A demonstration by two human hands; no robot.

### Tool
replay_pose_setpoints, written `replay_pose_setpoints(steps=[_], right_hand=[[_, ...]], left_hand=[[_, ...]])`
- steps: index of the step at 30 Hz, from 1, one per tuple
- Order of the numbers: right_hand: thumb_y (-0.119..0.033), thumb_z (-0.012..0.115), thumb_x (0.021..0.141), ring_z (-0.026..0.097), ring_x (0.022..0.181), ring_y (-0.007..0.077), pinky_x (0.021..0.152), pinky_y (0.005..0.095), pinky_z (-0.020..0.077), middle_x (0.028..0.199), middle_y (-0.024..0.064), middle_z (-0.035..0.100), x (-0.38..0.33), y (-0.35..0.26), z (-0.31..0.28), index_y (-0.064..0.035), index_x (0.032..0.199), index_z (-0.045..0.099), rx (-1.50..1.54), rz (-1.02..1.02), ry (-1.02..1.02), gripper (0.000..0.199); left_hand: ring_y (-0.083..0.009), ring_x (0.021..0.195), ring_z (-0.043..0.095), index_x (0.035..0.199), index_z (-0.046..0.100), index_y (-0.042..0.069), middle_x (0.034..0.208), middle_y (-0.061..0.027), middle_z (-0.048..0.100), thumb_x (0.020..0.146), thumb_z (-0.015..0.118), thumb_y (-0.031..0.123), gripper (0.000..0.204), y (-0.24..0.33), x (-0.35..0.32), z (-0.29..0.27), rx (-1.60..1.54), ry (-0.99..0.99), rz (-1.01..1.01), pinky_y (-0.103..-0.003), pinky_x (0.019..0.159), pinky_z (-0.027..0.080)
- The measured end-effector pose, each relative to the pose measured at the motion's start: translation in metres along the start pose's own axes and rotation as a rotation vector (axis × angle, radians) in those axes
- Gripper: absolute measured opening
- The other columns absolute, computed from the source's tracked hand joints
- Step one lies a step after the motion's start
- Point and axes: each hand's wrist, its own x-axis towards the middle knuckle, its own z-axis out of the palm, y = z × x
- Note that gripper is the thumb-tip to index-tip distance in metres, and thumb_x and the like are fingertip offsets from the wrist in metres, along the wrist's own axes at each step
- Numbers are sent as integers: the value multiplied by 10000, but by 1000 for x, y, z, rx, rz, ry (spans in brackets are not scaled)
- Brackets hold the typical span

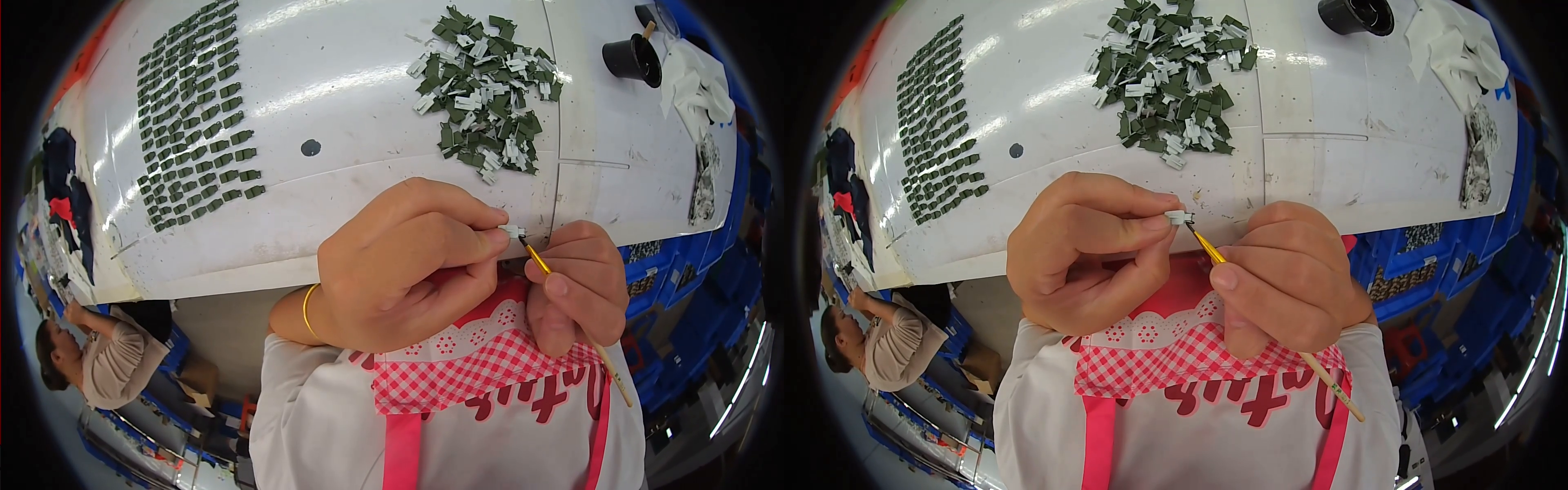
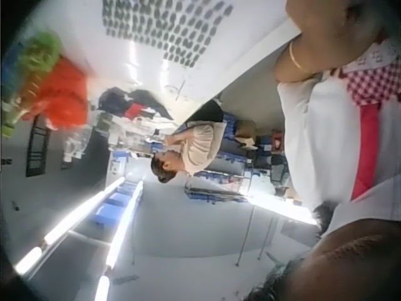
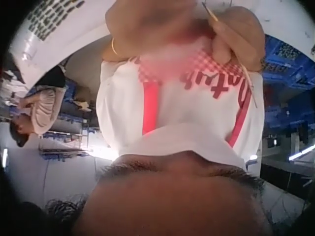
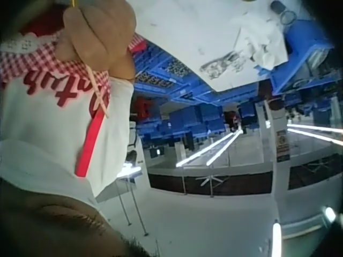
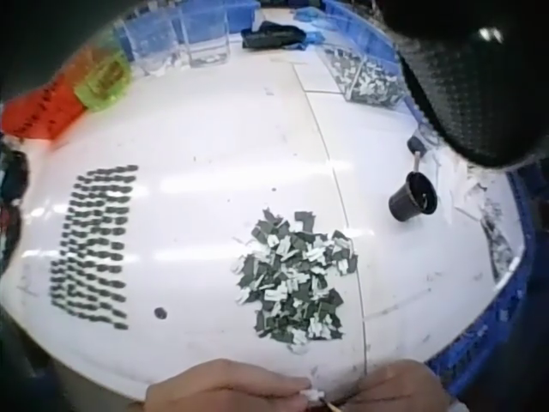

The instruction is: Applying black paint or adhesive to the stems of small plastic artificial leaf pieces at a manufacturing workbench.

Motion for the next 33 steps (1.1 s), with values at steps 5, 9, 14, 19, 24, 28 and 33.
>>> replay_pose_setpoints(steps=[5,9,14,19,24,28,33], right_hand=[[-105,497,821,516,558,187,518,330,445,750,158,646,1,-1,0,-5,954,592,-10,10,-3,192],[-117,498,834,512,554,185,516,330,443,752,155,648,-1,-2,-2,-13,969,589,-6,26,10,193],[-134,493,864,514,564,185,527,331,444,755,151,652,-1,-3,-4,-24,995,583,17,48,30,193],[-157,482,898,521,582,185,540,334,448,757,148,655,0,-4,-9,-31,1016,575,34,92,1,196],[-167,484,912,525,595,187,550,336,450,756,147,654,-1,-2,-8,-31,1013,575,56,105,43,192],[-161,491,912,523,592,187,545,334,450,763,151,655,2,-2,-4,-24,1015,575,82,133,121,191],[-121,491,880,529,596,194,546,334,454,769,158,654,3,1,-7,-9,1016,585,118,47,-33,200]], left_hand=[[-51,487,433,771,613,6,932,-181,663,635,635,-187,238,0,0,0,-2,-3,-4,-146,446,331],[-52,488,434,775,614,8,933,-176,660,639,637,-184,236,1,1,-1,3,-11,-9,-147,444,329],[-72,523,428,794,662,0,906,-103,661,650,672,-139,200,8,3,1,-4,31,-116,-172,469,349],[-95,556,487,833,675,-10,862,-96,652,640,672,-143,235,-2,1,2,-90,103,-12,-170,488,381],[-115,593,527,871,685,-20,838,-88,645,627,674,-150,276,3,4,-2,-49,52,-31,-177,510,410],[-114,600,525,881,691,-25,843,-89,647,619,678,-154,292,7,5,-2,-64,66,-80,-186,517,419],[-120,614,538,881,677,-32,887,-137,655,647,655,-157,266,4,2,-3,-57,43,-35,-185,555,411]])
